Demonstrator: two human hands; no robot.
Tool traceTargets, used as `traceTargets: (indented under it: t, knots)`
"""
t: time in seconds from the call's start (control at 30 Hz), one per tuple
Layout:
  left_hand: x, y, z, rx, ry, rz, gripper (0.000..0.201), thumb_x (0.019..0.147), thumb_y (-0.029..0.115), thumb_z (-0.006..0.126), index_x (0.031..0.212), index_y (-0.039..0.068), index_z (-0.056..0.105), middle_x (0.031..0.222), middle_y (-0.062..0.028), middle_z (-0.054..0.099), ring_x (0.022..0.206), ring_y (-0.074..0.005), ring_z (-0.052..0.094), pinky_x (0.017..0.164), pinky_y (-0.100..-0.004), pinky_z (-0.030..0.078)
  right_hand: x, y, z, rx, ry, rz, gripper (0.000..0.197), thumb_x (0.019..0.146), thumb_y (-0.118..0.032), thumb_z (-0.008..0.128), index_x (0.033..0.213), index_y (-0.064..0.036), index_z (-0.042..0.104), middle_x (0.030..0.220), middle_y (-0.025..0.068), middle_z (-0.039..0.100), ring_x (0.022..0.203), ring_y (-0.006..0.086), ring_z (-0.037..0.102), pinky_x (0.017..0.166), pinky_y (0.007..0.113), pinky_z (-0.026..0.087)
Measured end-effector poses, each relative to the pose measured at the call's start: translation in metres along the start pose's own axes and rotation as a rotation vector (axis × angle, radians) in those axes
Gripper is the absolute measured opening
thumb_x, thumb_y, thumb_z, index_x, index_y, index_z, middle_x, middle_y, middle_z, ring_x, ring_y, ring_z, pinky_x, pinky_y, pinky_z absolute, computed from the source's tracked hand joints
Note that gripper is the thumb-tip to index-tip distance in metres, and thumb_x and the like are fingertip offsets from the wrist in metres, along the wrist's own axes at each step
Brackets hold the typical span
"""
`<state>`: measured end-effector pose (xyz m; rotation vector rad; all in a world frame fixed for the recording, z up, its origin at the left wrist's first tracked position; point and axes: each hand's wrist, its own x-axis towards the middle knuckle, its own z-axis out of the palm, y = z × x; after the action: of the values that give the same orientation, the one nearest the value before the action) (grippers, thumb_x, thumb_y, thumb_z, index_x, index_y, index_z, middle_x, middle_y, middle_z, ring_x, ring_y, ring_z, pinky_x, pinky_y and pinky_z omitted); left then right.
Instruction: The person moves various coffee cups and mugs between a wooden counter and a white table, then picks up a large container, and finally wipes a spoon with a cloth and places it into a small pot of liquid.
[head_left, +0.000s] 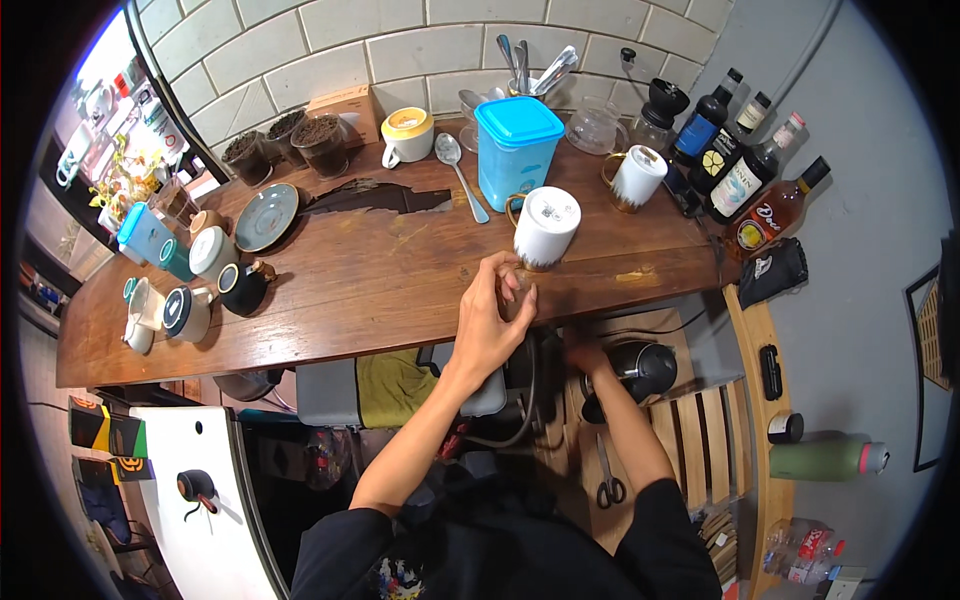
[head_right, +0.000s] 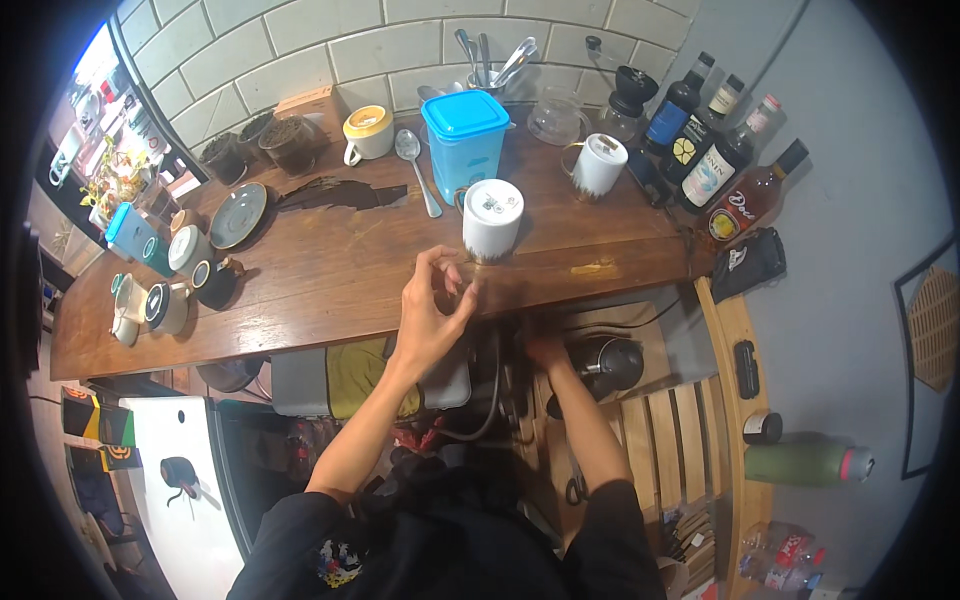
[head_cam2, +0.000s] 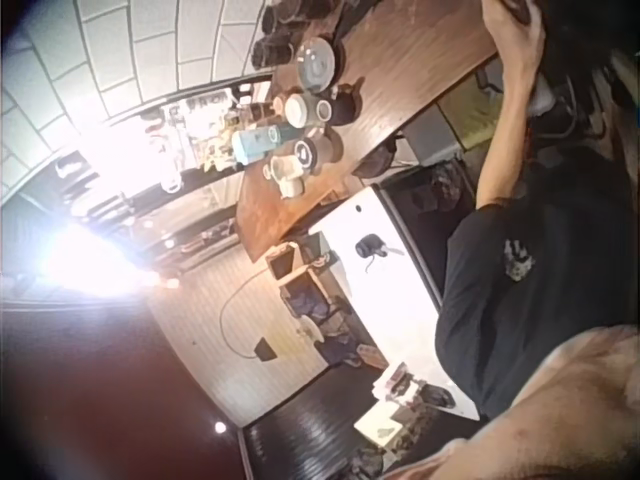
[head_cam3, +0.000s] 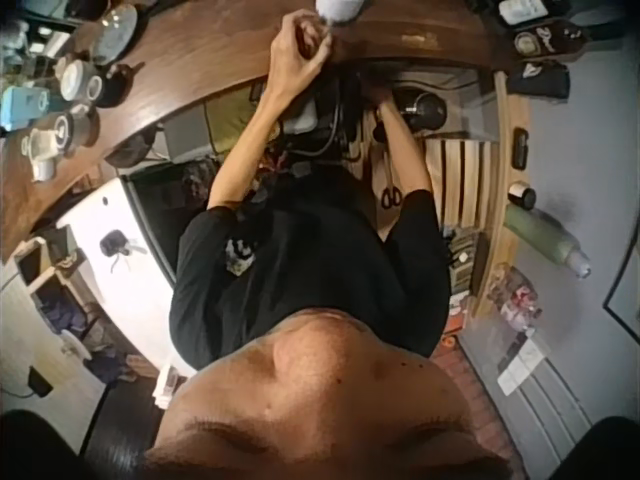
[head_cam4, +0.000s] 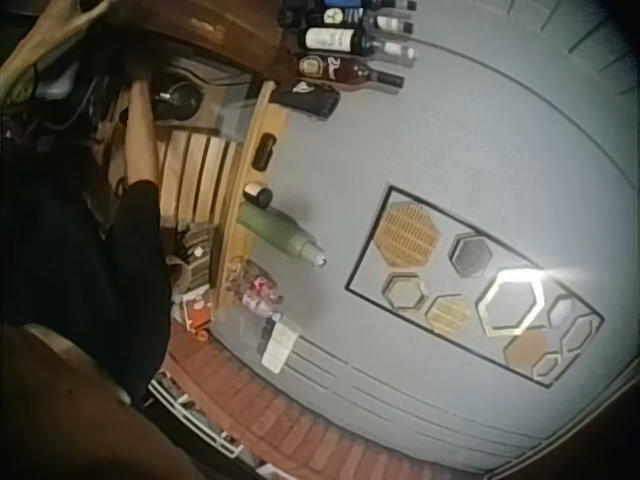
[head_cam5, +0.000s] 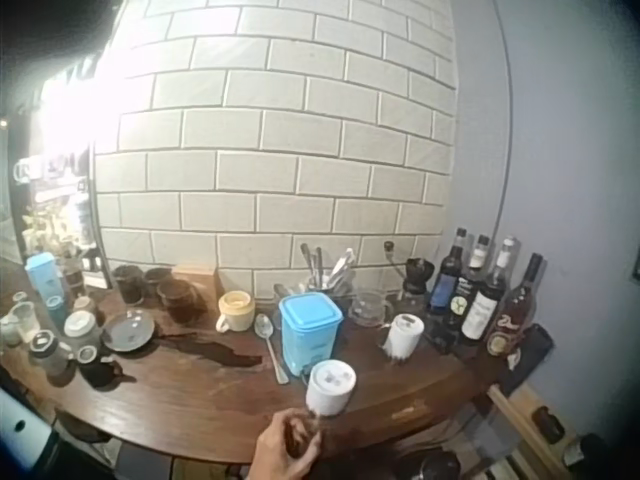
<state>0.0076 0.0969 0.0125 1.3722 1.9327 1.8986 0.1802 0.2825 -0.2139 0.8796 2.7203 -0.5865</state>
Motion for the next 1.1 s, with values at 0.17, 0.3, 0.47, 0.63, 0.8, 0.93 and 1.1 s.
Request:
traceTargets:
  t: [0.17, 0.3, 0.47, 0.63, 0.8, 0.93, 1.1]
  knots:
    - [0.005, -0.014, -0.005, 0.006, 0.0, -0.049, 0.044, 0.084, 0.002, 0.07, 0.122, 0.0, 0.048, 0.085, -0.0073, 0.053, 0.071, -0.0161, 0.051, 0.067, -0.0298, 0.047, 0.049, 0.049, 0.041, -0.188, 0.036, 0.02, 0.043, 0.092, -0.026, 0.051, 0.129, -0.0049, 0.058, 0.125, 0.0257, 0.061, 0.119, 0.0395, 0.058, 0.104, 0.05, 0.042]
    - [0.003, -0.011, -0.011, 0.004, 0.02, -0.066, 0.045, 0.084, 0.001, 0.07, 0.123, 0.0, 0.047, 0.088, -0.0072, 0.053, 0.072, -0.015, 0.052, 0.067, -0.0292, 0.047, 0.061, 0.055, 0.032, -0.231, 0.609, -0.296, 0.048, 0.093, -0.028, 0.051, 0.135, -0.0052, 0.053, 0.127, 0.0249, 0.06, 0.124, 0.0387, 0.054, 0.109, 0.047, 0.037]
    - [0.004, -0.014, -0.004, -0.015, 0.02, -0.078, 0.045, 0.084, 0.002, 0.07, 0.123, 0.0, 0.047, 0.089, -0.0074, 0.053, 0.072, -0.015, 0.052, 0.067, -0.0294, 0.048, 0.067, 0.111, -0.009, -0.057, 0.588, -0.177, 0.051, 0.091, -0.026, 0.053, 0.138, -0.0066, 0.052, 0.13, 0.0236, 0.06, 0.128, 0.0402, 0.05, 0.113, 0.044, 0.033]
    - [0.002, -0.009, -0.002, 0.121, 0.034, -0.047, 0.045, 0.085, 0.004, 0.07, 0.124, 0.001, 0.047, 0.089, -0.008, 0.053, 0.072, -0.0162, 0.052, 0.068, -0.0315, 0.048, 0.075, 0.115, -0.035, 0.034, 0.585, -0.069, 0.05, 0.091, -0.026, 0.053, 0.137, -0.0066, 0.052, 0.129, 0.0236, 0.06, 0.127, 0.0404, 0.05, 0.112, 0.044, 0.034]
    - [0.001, -0.005, 0.0, 0.175, 0.009, -0.065, 0.051, 0.083, 0.003, 0.072, 0.126, 0.003, 0.045, 0.089, -0.0069, 0.055, 0.073, -0.0158, 0.056, 0.071, -0.0322, 0.047, 0.086, 0.116, -0.06, 0.071, 0.595, 0.015, 0.049, 0.091, -0.026, 0.054, 0.136, -0.0066, 0.053, 0.128, 0.0237, 0.06, 0.127, 0.0406, 0.051, 0.111, 0.044, 0.035]
    - [0.003, -0.006, 0.003, 0.179, 0.02, -0.074, 0.051, 0.083, 0.005, 0.073, 0.126, 0.003, 0.045, 0.089, -0.0066, 0.057, 0.073, -0.0154, 0.057, 0.072, -0.0305, 0.048, 0.092, 0.116, -0.073, 0.083, 0.585, 0.059, 0.049, 0.09, -0.025, 0.054, 0.135, -0.0067, 0.054, 0.128, 0.0237, 0.06, 0.126, 0.0407, 0.051, 0.111, 0.045, 0.035]
    - [0.001, -0.005, 0.008, 0.208, -0.007, -0.082, 0.051, 0.083, 0.005, 0.073, 0.127, 0.003, 0.045, 0.09, -0.0068, 0.057, 0.075, -0.0156, 0.058, 0.072, -0.0307, 0.048, 0.098, 0.113, -0.066, 0.109, 0.579, 0.107, 0.048, 0.09, -0.025, 0.055, 0.134, -0.0067, 0.055, 0.127, 0.0237, 0.061, 0.126, 0.0409, 0.051, 0.11, 0.045, 0.036]
